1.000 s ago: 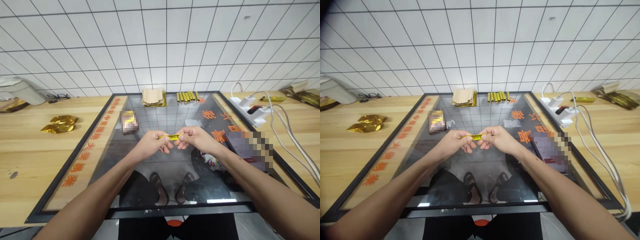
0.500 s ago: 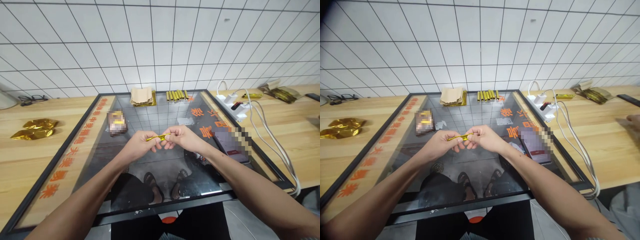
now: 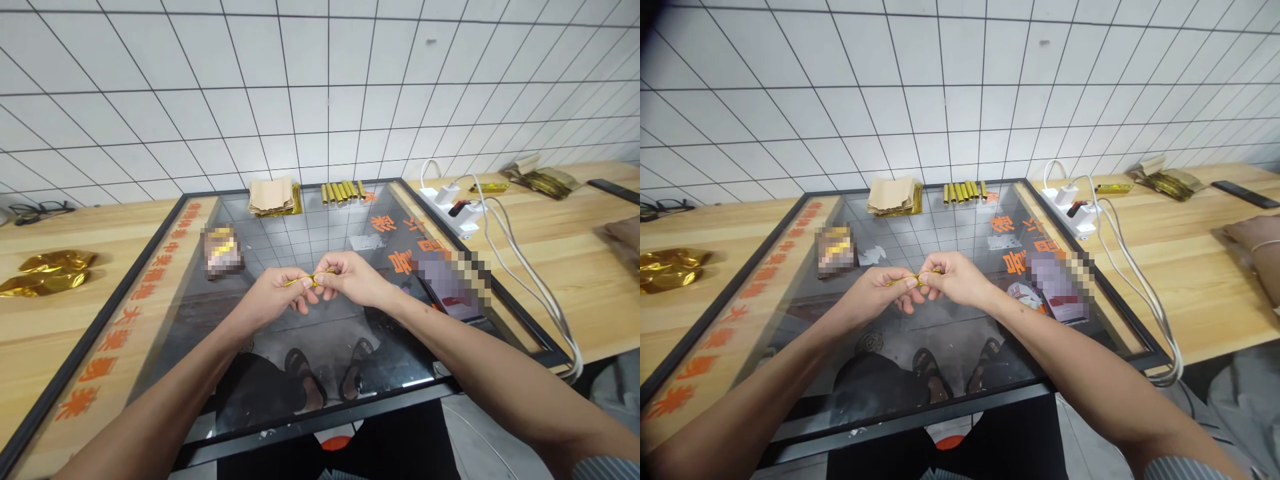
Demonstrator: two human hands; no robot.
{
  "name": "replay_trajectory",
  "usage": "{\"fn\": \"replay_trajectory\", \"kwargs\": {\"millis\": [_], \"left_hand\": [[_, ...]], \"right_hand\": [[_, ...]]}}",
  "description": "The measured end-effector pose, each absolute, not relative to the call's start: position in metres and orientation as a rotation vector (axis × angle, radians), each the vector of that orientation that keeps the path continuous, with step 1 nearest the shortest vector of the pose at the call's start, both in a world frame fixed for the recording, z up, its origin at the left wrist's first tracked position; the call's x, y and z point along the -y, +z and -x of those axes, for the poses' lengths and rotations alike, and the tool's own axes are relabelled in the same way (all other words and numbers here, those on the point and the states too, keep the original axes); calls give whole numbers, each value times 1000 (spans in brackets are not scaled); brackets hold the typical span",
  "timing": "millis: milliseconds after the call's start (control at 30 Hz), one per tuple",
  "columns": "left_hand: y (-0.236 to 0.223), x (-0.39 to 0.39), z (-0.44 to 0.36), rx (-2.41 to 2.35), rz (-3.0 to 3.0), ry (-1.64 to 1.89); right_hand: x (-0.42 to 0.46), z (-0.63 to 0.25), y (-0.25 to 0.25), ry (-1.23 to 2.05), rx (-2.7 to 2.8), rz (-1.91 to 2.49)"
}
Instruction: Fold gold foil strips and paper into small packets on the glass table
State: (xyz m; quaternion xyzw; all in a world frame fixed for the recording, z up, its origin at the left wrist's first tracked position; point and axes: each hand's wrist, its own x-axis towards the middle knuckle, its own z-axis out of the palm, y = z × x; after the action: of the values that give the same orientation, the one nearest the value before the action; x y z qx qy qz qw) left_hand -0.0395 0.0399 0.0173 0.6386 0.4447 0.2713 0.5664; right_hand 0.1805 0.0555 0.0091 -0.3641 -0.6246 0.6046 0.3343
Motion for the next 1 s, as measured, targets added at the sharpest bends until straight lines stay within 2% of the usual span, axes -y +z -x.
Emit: {"fn": "replay_trajectory", "kwargs": {"millis": [1000], "left_hand": [[23, -46, 51, -1144, -1334, 666]], "right_hand": [[-67, -192, 10, 1682, 1505, 1043]]}}
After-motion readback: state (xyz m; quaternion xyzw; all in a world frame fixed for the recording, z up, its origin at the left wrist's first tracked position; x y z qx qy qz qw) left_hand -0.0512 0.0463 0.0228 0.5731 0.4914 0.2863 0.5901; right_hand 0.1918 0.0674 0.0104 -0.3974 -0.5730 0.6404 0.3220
